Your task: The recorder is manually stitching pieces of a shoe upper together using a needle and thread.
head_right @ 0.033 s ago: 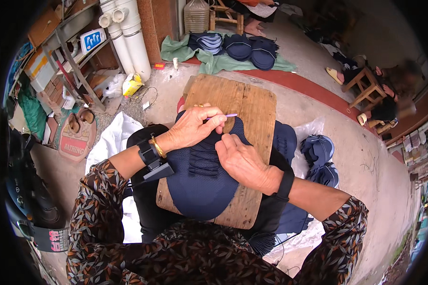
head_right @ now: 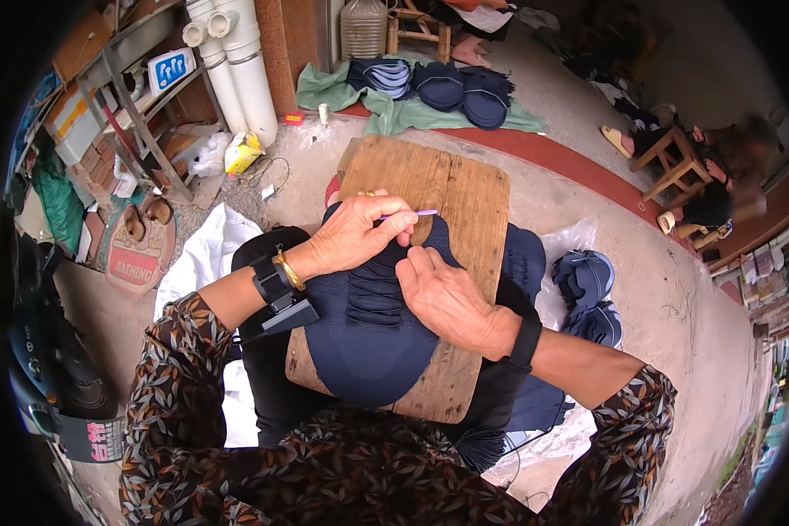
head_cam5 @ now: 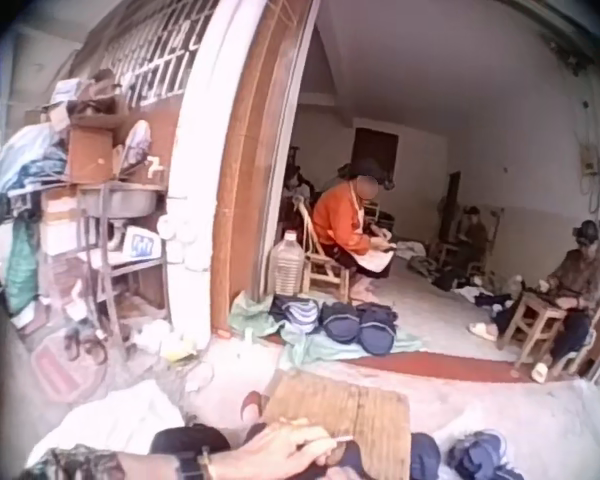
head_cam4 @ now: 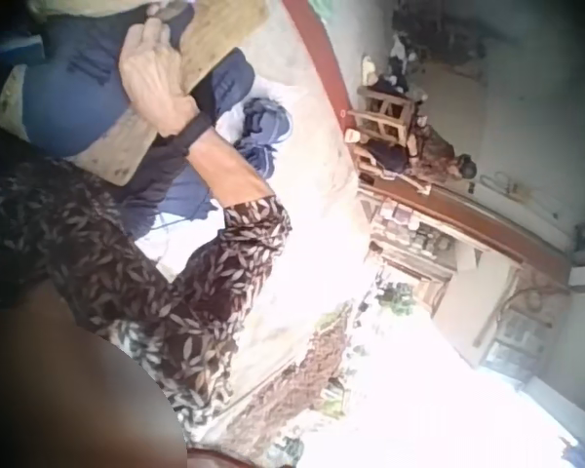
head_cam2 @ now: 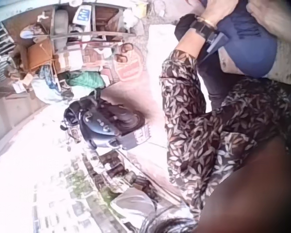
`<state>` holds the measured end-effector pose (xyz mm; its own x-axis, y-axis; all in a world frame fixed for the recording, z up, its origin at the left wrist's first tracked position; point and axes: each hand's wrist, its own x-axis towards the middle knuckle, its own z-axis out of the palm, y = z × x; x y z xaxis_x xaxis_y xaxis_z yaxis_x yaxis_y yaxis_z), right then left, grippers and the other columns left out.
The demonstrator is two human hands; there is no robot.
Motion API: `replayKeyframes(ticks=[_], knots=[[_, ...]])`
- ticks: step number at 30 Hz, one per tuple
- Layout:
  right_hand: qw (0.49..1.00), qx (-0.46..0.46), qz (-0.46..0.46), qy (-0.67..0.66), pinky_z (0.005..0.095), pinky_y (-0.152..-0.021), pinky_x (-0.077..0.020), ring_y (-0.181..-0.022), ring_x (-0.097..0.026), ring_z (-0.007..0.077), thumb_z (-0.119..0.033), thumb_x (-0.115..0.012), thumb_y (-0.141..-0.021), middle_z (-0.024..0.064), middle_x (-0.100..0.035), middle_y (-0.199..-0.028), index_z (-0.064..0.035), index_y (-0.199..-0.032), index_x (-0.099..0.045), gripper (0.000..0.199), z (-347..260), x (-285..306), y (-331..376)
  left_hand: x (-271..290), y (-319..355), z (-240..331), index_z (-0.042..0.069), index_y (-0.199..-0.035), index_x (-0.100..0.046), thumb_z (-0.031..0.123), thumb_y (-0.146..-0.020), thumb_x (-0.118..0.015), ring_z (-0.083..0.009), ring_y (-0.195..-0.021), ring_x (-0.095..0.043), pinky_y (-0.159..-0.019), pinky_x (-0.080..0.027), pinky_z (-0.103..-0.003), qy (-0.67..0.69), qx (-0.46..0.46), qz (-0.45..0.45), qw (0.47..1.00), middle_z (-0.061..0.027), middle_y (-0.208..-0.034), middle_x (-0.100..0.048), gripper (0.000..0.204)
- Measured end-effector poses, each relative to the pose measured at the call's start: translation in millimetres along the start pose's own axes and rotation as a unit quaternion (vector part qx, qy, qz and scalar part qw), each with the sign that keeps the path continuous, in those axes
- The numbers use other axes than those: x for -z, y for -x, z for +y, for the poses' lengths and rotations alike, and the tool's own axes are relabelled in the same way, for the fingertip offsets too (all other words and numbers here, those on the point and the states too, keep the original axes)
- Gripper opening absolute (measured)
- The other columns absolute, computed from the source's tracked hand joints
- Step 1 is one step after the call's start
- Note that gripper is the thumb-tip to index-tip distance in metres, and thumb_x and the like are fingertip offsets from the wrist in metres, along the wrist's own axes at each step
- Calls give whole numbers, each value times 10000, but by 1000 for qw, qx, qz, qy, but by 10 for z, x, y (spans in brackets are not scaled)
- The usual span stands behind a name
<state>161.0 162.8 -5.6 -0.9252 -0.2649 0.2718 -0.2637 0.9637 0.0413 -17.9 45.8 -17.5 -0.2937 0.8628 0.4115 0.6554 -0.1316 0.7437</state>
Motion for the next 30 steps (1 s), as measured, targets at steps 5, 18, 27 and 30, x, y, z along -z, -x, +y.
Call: replayKeyframes(ticks=[5,18,27,30], knots=[[990,-45,-36,-126,423,-709,-543,-889,-607,338,-20,-628,-842,164,-489,-898,22,-932,-513,152,-25,103,-18,-13,1,-28,56,-846,-689,284,-1025,-568,-219,-813,-641,-780,-506,-374,13,-20,-11,1000,-27,-755,-709,314],[925,-218,-27,-310,339,-650,-510,-803,-597,214,15,-716,-861,97,-548,-989,-29,-1133,-575,309,-22,284,108,-31,18,-69,71,-886,-725,253,-1005,-589,-214,-808,-650,-793,-513,-374,-9,-37,-1,999,-10,-743,-727,257],[966,-51,75,-241,407,-699,-523,-818,-619,329,2,-712,-868,119,-568,-953,-39,-1029,-618,192,56,41,83,-38,13,-59,68,-882,-731,269,-1010,-596,-209,-790,-645,-783,-508,-366,-23,-31,-1,999,-6,-724,-720,274],[971,-85,21,-224,432,-707,-514,-833,-617,343,-14,-697,-881,121,-544,-946,-47,-1004,-587,169,60,80,99,-33,22,-61,71,-888,-729,270,-1012,-596,-205,-794,-642,-797,-501,-366,-32,-52,10,998,2,-730,-723,270]])
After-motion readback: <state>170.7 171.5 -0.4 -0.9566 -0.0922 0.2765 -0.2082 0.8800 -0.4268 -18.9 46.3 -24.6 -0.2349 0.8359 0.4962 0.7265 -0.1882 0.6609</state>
